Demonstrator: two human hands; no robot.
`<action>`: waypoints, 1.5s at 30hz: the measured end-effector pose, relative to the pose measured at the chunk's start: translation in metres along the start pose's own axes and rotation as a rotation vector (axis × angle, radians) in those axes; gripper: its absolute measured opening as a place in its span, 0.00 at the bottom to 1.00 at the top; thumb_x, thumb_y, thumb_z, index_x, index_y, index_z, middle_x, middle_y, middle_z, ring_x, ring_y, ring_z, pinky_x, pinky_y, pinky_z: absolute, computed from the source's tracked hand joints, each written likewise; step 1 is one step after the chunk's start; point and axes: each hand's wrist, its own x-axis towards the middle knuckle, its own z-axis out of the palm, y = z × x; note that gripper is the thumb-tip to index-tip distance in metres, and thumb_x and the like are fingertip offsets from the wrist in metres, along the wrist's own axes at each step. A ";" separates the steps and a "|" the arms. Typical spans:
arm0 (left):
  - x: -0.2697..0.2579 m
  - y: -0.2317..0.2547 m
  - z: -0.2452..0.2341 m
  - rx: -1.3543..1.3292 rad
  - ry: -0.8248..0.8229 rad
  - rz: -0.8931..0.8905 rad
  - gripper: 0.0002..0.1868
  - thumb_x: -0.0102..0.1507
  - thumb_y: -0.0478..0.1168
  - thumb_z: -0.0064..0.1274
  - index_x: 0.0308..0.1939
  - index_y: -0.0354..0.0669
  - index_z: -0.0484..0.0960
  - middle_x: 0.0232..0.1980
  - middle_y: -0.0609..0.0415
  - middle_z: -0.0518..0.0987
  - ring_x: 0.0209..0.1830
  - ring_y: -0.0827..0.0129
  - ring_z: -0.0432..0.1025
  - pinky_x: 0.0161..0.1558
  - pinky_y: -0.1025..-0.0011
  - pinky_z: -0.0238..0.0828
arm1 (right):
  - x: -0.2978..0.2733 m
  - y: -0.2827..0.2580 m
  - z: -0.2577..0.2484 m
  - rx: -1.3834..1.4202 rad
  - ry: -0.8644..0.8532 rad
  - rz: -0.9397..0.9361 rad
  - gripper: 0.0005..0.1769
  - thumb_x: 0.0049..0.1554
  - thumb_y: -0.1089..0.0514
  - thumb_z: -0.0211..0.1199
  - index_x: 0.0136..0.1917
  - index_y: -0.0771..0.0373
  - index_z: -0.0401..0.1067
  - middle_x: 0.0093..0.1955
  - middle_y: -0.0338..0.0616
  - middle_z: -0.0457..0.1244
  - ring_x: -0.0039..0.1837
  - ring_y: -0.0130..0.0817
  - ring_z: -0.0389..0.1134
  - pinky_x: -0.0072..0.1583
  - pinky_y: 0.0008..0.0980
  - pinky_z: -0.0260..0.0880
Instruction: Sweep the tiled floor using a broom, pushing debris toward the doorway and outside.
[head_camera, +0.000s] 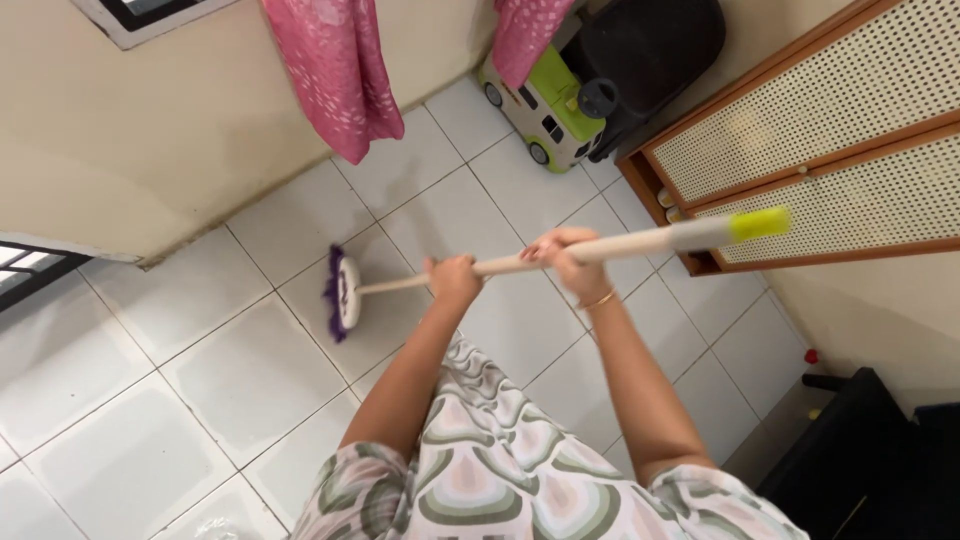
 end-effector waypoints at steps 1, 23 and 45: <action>0.012 0.014 -0.006 0.001 0.003 0.007 0.06 0.54 0.48 0.62 0.30 0.54 0.86 0.31 0.54 0.84 0.35 0.58 0.78 0.57 0.51 0.53 | 0.014 -0.020 -0.003 -0.003 0.004 -0.005 0.12 0.61 0.70 0.54 0.36 0.73 0.72 0.38 0.51 0.69 0.46 0.37 0.75 0.53 0.37 0.79; 0.145 -0.034 -0.037 -0.071 0.000 -0.198 0.07 0.58 0.40 0.55 0.38 0.55 0.86 0.38 0.55 0.85 0.40 0.59 0.79 0.67 0.46 0.48 | 0.181 0.033 -0.004 -0.159 -0.224 -0.177 0.10 0.57 0.73 0.56 0.35 0.72 0.74 0.36 0.49 0.70 0.41 0.34 0.74 0.47 0.30 0.77; 0.329 -0.116 -0.025 -0.012 0.356 -0.365 0.04 0.58 0.44 0.57 0.35 0.57 0.85 0.37 0.57 0.85 0.37 0.59 0.80 0.58 0.44 0.56 | 0.398 0.104 0.035 -0.113 -0.494 -0.372 0.07 0.56 0.70 0.57 0.35 0.71 0.68 0.35 0.47 0.67 0.38 0.34 0.71 0.44 0.32 0.73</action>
